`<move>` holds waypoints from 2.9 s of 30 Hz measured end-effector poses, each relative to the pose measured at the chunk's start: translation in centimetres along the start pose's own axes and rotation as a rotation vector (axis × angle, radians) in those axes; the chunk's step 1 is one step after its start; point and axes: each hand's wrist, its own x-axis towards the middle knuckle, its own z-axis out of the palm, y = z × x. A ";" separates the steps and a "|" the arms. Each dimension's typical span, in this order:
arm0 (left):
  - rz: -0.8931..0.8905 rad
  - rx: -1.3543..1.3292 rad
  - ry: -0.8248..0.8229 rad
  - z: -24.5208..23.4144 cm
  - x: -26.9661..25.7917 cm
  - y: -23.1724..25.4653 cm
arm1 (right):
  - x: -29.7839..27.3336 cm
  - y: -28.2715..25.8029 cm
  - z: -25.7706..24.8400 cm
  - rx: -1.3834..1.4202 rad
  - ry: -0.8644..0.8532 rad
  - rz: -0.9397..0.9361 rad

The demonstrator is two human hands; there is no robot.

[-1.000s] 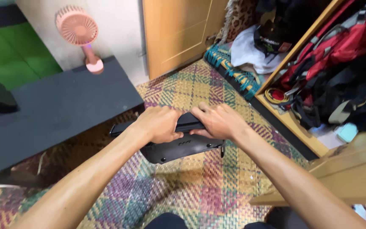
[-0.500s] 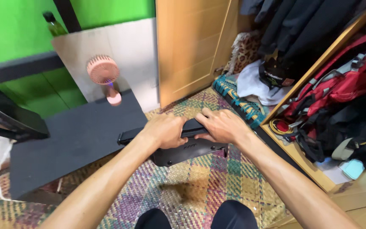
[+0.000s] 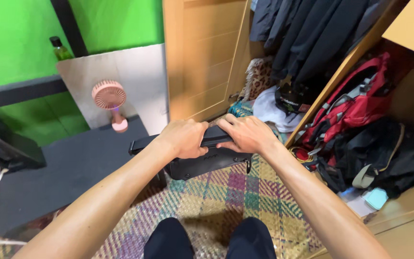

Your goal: The person puts away items by placing a bag in a closet, folding socks and putting them into a drawer, hanging a cap and jeans on hooks, and folding pants on the bed.

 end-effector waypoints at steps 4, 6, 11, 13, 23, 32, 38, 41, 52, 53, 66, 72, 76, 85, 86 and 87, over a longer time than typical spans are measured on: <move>0.016 -0.040 -0.005 -0.7 2.6 -0.2 | -0.1 3.0 0.7 -0.030 0.034 0.016; 0.032 -0.090 0.035 -0.9 4.0 -0.6 | -0.4 4.9 1.1 -0.029 0.041 0.039; 0.081 -0.109 -0.062 -0.7 7.3 -2.2 | -1.4 8.3 2.8 0.011 0.091 0.071; 0.114 -0.169 -0.112 -0.1 8.9 -2.7 | -1.9 9.6 3.4 0.006 0.041 0.087; 0.307 -0.092 -0.119 6.0 19.7 0.5 | -9.1 16.4 5.2 -0.007 -0.036 0.259; 0.349 -0.300 -0.147 10.7 29.6 10.2 | -17.8 24.2 2.4 -0.097 -0.220 0.440; 0.330 -0.524 -0.161 13.1 35.4 17.7 | -22.9 27.3 0.5 -0.252 -0.120 0.575; 0.279 -0.613 -0.205 14.2 37.7 21.2 | -26.1 28.2 1.5 -0.290 -0.028 0.697; 0.192 -0.769 -0.187 17.9 46.8 31.3 | -35.2 27.7 7.5 -0.083 0.245 0.941; 0.163 -0.793 -0.202 18.4 47.6 32.0 | -35.6 27.5 7.8 -0.095 0.244 0.946; 0.039 -0.941 -0.266 22.1 55.3 40.0 | -41.6 31.8 15.2 -0.224 0.250 1.316; 0.503 -0.985 0.312 27.8 55.5 41.8 | -41.8 36.2 14.0 0.066 0.175 1.633; 0.533 -0.729 0.212 31.6 55.4 42.4 | -42.0 37.4 16.5 0.234 -0.164 1.661; 0.596 -0.073 0.471 31.9 55.4 38.6 | -43.8 38.7 20.5 0.059 -0.512 1.621; 0.665 -0.093 0.451 31.6 55.2 37.9 | -44.0 39.1 20.5 0.062 -0.514 1.618; 0.733 -0.111 0.431 31.5 55.2 37.3 | -44.2 39.6 20.6 0.103 -0.460 1.601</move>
